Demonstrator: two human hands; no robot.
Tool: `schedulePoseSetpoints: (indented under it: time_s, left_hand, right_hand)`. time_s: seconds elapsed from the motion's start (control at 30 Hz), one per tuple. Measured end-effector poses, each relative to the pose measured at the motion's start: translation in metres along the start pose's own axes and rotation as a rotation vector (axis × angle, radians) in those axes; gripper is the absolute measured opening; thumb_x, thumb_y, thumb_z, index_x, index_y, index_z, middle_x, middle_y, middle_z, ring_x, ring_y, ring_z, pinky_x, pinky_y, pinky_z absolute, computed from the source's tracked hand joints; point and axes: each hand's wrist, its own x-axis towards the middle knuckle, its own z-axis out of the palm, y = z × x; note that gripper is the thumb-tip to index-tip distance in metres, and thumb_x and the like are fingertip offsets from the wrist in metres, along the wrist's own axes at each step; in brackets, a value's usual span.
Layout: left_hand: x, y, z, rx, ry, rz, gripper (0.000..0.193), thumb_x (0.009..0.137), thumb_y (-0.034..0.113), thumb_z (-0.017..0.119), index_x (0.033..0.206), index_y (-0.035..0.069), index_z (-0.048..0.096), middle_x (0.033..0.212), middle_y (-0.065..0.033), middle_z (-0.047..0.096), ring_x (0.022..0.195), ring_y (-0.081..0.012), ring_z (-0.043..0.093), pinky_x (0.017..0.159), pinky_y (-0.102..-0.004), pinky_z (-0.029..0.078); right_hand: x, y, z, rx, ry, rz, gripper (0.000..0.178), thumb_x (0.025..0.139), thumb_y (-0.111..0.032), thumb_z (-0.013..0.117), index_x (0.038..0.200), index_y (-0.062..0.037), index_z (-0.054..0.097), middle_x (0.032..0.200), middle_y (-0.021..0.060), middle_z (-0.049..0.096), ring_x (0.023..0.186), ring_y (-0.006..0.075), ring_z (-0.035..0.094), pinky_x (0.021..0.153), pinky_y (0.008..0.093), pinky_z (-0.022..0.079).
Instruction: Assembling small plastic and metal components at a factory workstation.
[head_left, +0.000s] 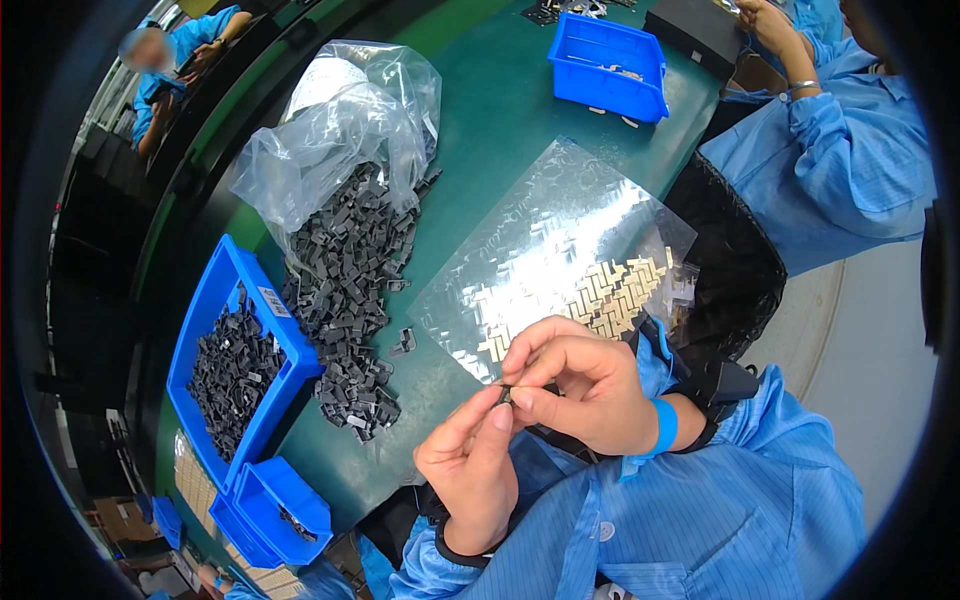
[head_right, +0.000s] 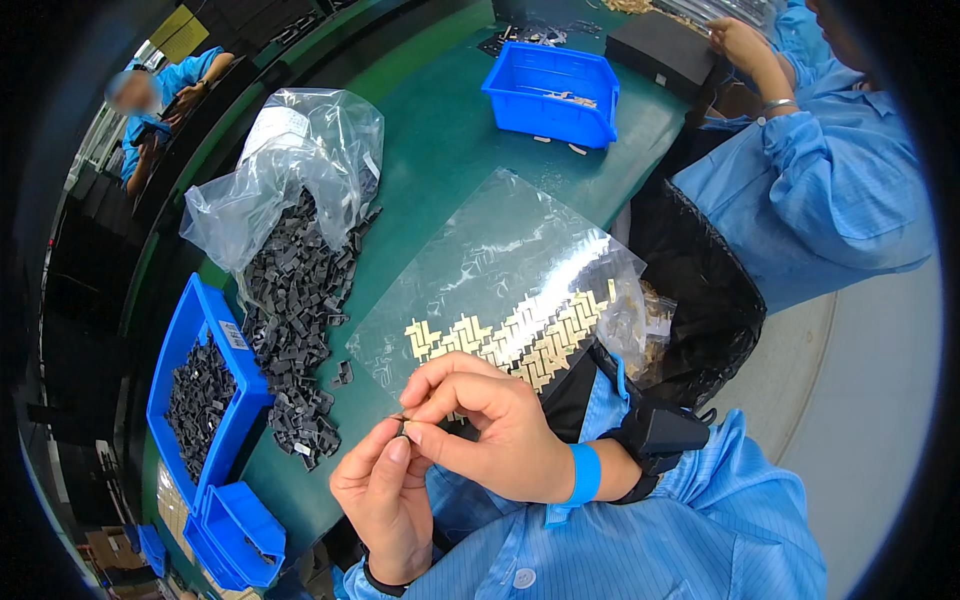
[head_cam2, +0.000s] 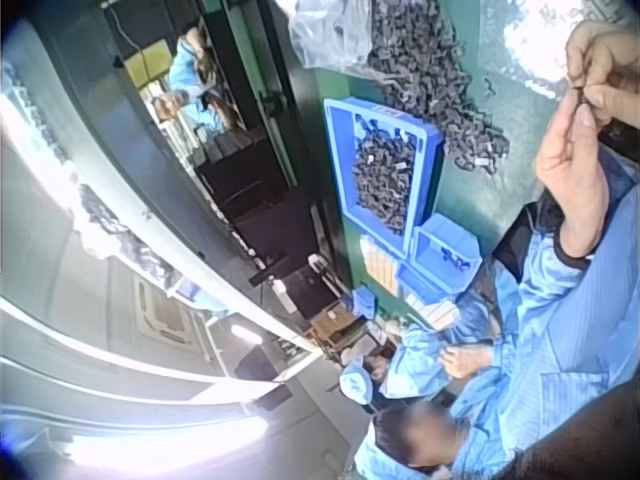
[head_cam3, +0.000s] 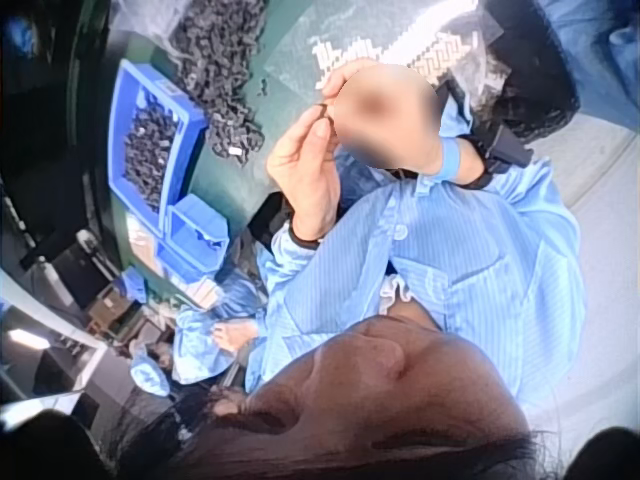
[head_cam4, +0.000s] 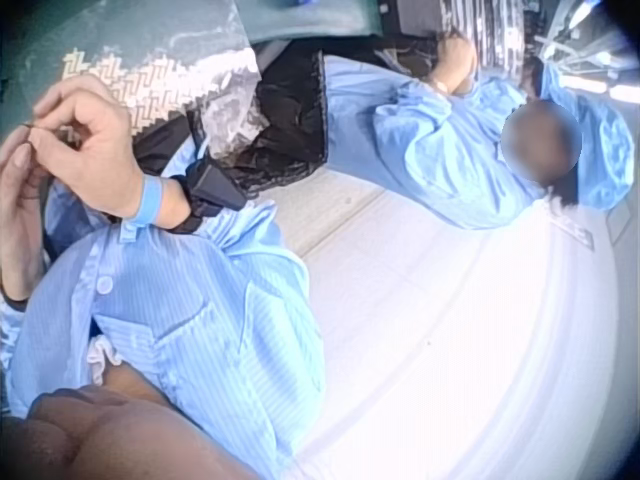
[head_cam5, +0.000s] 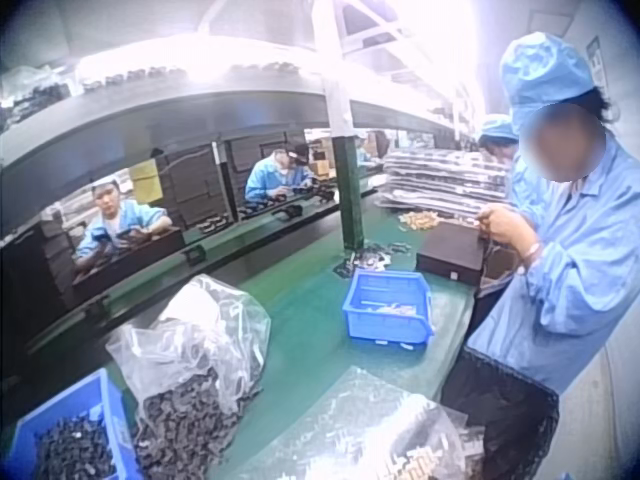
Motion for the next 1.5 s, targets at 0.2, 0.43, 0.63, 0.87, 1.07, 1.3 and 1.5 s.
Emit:
schedulePoseSetpoints:
  time_s: [0.2, 0.43, 0.63, 0.87, 1.07, 1.3, 1.5]
  left_hand:
    - [0.000, -0.001, 0.000, -0.011, 0.014, -0.003, 0.021, 0.084, -0.002, 0.054, 0.104, -0.007, 0.058, 0.096, -0.0193, 0.063, 0.082, -0.0225, 0.064, 0.074, -0.0328, 0.055]
    - [0.000, 0.000, 0.002, -0.033, 0.029, -0.010, 0.020, 0.084, -0.002, 0.054, 0.103, -0.007, 0.059, 0.095, -0.0194, 0.063, 0.081, -0.0223, 0.064, 0.074, -0.0329, 0.055]
    - [0.000, 0.001, 0.002, -0.031, 0.022, -0.018, 0.020, 0.084, -0.002, 0.053, 0.102, -0.006, 0.059, 0.093, -0.0186, 0.063, 0.081, -0.0221, 0.064, 0.074, -0.0328, 0.055]
    - [0.000, 0.001, 0.002, -0.039, 0.045, -0.004, 0.017, 0.083, -0.001, 0.055, 0.098, -0.007, 0.059, 0.091, -0.0177, 0.063, 0.079, -0.0213, 0.064, 0.073, -0.0319, 0.055]
    - [0.000, 0.001, -0.004, 0.060, -0.003, 0.073, 0.016, 0.082, -0.002, 0.057, 0.097, -0.008, 0.057, 0.090, -0.0169, 0.063, 0.080, -0.0187, 0.063, 0.072, -0.0282, 0.053]
    - [0.002, 0.008, -0.009, 0.202, -0.137, 0.134, 0.025, 0.083, -0.006, 0.056, 0.108, -0.009, 0.051, 0.094, -0.0165, 0.063, 0.085, -0.0170, 0.062, 0.078, -0.0258, 0.050]
    - [0.004, 0.012, -0.013, 0.329, -0.236, 0.081, 0.031, 0.083, -0.005, 0.056, 0.113, -0.009, 0.049, 0.093, -0.0173, 0.063, 0.081, -0.0185, 0.064, 0.075, -0.0263, 0.051]
  right_hand:
    - [0.001, 0.000, -0.001, -0.046, -0.002, -0.020, 0.004, 0.075, 0.003, 0.063, 0.078, 0.0014, 0.060, 0.098, 0.0093, 0.054, 0.089, 0.0135, 0.054, 0.075, 0.0250, 0.046]
    - [0.001, 0.000, 0.000, -0.054, 0.009, -0.043, 0.004, 0.074, 0.004, 0.062, 0.077, 0.0018, 0.060, 0.097, 0.0098, 0.055, 0.089, 0.0146, 0.055, 0.075, 0.0260, 0.046]
    - [0.000, 0.000, 0.001, -0.048, 0.023, -0.031, 0.004, 0.074, 0.004, 0.063, 0.076, 0.0020, 0.060, 0.097, 0.0102, 0.055, 0.089, 0.0148, 0.055, 0.075, 0.0263, 0.047]
    - [0.000, 0.001, 0.001, -0.052, 0.011, -0.039, 0.005, 0.074, 0.004, 0.064, 0.076, 0.0017, 0.060, 0.096, 0.0096, 0.055, 0.087, 0.0146, 0.055, 0.075, 0.0264, 0.047]
    - [0.011, -0.005, -0.013, -0.369, -0.114, -0.196, 0.012, 0.073, -0.005, 0.069, 0.082, 0.0004, 0.062, 0.095, 0.0086, 0.055, 0.086, 0.0148, 0.056, 0.072, 0.0252, 0.046]
    - [0.021, -0.015, -0.028, -0.362, -0.356, -0.057, 0.019, 0.074, -0.012, 0.070, 0.088, -0.0006, 0.062, 0.091, 0.0069, 0.054, 0.076, 0.0131, 0.052, 0.068, 0.0253, 0.045]
    - [0.022, -0.015, -0.031, -0.182, -0.425, 0.072, 0.017, 0.077, -0.012, 0.069, 0.085, 0.0006, 0.060, 0.087, 0.0054, 0.054, 0.073, 0.0115, 0.052, 0.066, 0.0230, 0.043]
